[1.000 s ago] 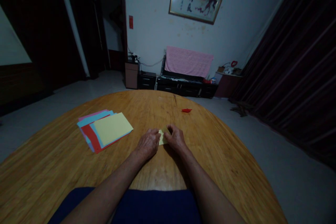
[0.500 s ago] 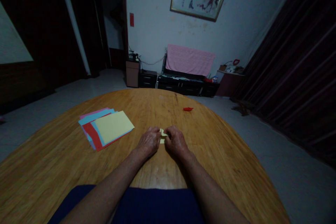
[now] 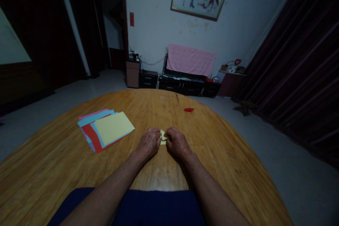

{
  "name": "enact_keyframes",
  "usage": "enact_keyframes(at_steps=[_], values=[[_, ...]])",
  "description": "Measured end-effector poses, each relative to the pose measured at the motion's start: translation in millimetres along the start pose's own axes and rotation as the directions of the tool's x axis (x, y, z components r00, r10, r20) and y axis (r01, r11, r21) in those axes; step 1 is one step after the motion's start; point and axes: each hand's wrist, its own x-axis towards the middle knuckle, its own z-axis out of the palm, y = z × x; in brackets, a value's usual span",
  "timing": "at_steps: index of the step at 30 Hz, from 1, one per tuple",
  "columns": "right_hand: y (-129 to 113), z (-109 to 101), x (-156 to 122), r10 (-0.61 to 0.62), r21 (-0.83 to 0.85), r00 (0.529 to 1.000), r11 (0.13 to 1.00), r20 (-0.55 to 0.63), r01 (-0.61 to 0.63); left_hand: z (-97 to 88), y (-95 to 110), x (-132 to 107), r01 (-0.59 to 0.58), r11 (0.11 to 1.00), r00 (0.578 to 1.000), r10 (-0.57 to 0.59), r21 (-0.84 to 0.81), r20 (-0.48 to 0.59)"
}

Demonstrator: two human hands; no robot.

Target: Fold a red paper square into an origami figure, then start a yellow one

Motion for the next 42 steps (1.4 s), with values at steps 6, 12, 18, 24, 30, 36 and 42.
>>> enact_keyframes(at_steps=[6, 12, 18, 24, 30, 36, 42], values=[[2, 0, 0, -0.013, -0.023, 1.000, 1.000, 0.009, 0.013, -1.4, 2, -1, 0.013, 1.000, 1.000, -0.013, -0.003, -0.012], [2, 1, 0, -0.014, -0.027, 1.000, 1.000, 0.021, 0.015, -2.7, 3, -2, -0.021, 1.000, 1.000, 0.021, 0.022, 0.015], [3, 2, 0, -0.010, -0.008, 1.000, 1.000, 0.019, 0.010, -1.7, 1, 0, -0.027, 0.999, 0.999, 0.026, 0.037, 0.032], [2, 0, 1, -0.013, -0.042, 0.999, 0.999, 0.051, 0.015, -4.1, -1, 1, -0.008, 1.000, 1.000, 0.009, -0.019, 0.027], [2, -2, 0, -0.036, -0.050, 0.996, 0.998, 0.082, 0.040, -3.8, -2, 1, -0.003, 1.000, 1.000, 0.003, -0.021, 0.013], [3, -6, 0, -0.055, -0.029, 0.992, 0.998, 0.111, 0.058, -5.3, -1, 1, -0.006, 1.000, 1.000, 0.006, -0.004, 0.030], [6, -8, 1, -0.073, 0.002, 0.989, 0.997, 0.126, 0.073, -5.7, -1, 1, 0.002, 1.000, 0.999, -0.001, -0.008, 0.036]])
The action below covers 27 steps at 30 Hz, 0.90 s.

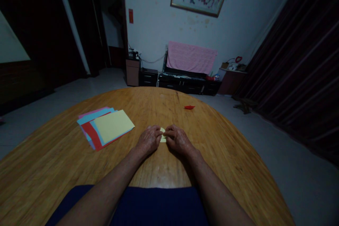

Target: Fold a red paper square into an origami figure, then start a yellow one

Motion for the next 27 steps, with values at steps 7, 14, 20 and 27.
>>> enact_keyframes(at_steps=[7, 14, 20, 27], values=[[1.0, 1.5, 0.0, -0.002, -0.021, 1.000, 1.000, -0.001, 0.002, -0.7, 1.3, -0.4, -0.014, 1.000, 1.000, 0.014, 0.009, -0.003], [3.1, 3.1, -0.3, -0.013, -0.024, 1.000, 1.000, -0.003, 0.013, -1.7, 1.7, -1.1, -0.014, 1.000, 1.000, 0.014, 0.016, 0.001], [2.8, -0.4, -0.1, -0.001, -0.009, 0.999, 1.000, 0.033, 0.001, -0.4, -0.7, -1.3, -0.010, 1.000, 1.000, 0.010, 0.010, -0.004], [0.9, -2.6, 0.4, 0.031, 0.045, 0.999, 0.998, 0.028, -0.032, -0.1, -0.5, -0.9, -0.017, 1.000, 1.000, 0.017, 0.003, -0.006]])
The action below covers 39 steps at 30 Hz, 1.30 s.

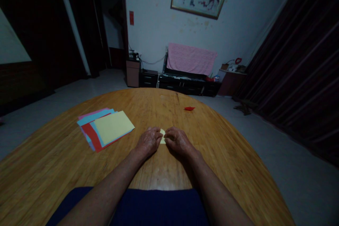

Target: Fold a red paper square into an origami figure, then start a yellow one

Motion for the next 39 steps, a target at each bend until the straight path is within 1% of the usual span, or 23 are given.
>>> enact_keyframes(at_steps=[6, 12, 16, 20, 24, 27, 30, 33, 39], values=[[-1, 5, 0, 0.085, -0.024, 0.994, 0.996, -0.063, -0.086, -1.0, 1, -1, 0.000, 1.000, 1.000, 0.000, -0.023, -0.002], [-3, 2, 2, 0.026, -0.002, 0.999, 1.000, -0.040, -0.026, 0.8, -5, 1, -0.013, 0.999, 1.000, 0.013, -0.039, 0.001], [-5, -1, 2, 0.038, 0.015, 0.999, 0.999, -0.025, -0.038, -0.5, -6, 1, -0.023, 0.999, 1.000, 0.024, -0.049, 0.012], [-4, -1, 3, 0.052, 0.021, 0.999, 0.998, -0.009, -0.052, -2.8, -4, 1, -0.027, 0.999, 1.000, 0.027, -0.027, 0.016], [-3, -4, 3, 0.043, 0.023, 0.999, 0.999, 0.033, -0.044, -5.2, -1, 0, -0.064, 0.998, 0.997, 0.064, -0.003, 0.043], [-3, -6, 4, 0.027, 0.039, 0.997, 0.999, 0.070, -0.029, -5.8, 1, -1, -0.066, 0.998, 0.997, 0.066, -0.008, 0.043], [-1, -6, 5, 0.038, 0.043, 0.999, 0.998, 0.028, -0.039, -5.4, 2, -1, -0.058, 0.998, 0.997, 0.058, -0.004, 0.053], [0, -2, 8, 0.049, 0.010, 0.999, 0.999, -0.023, -0.048, -5.4, 2, -1, -0.051, 0.999, 0.997, 0.050, 0.009, 0.060], [-4, 0, 6, 0.014, -0.136, 0.999, 0.991, 0.045, -0.008, -6.7, 3, 0, -0.053, 0.998, 0.996, 0.051, 0.024, 0.068]])
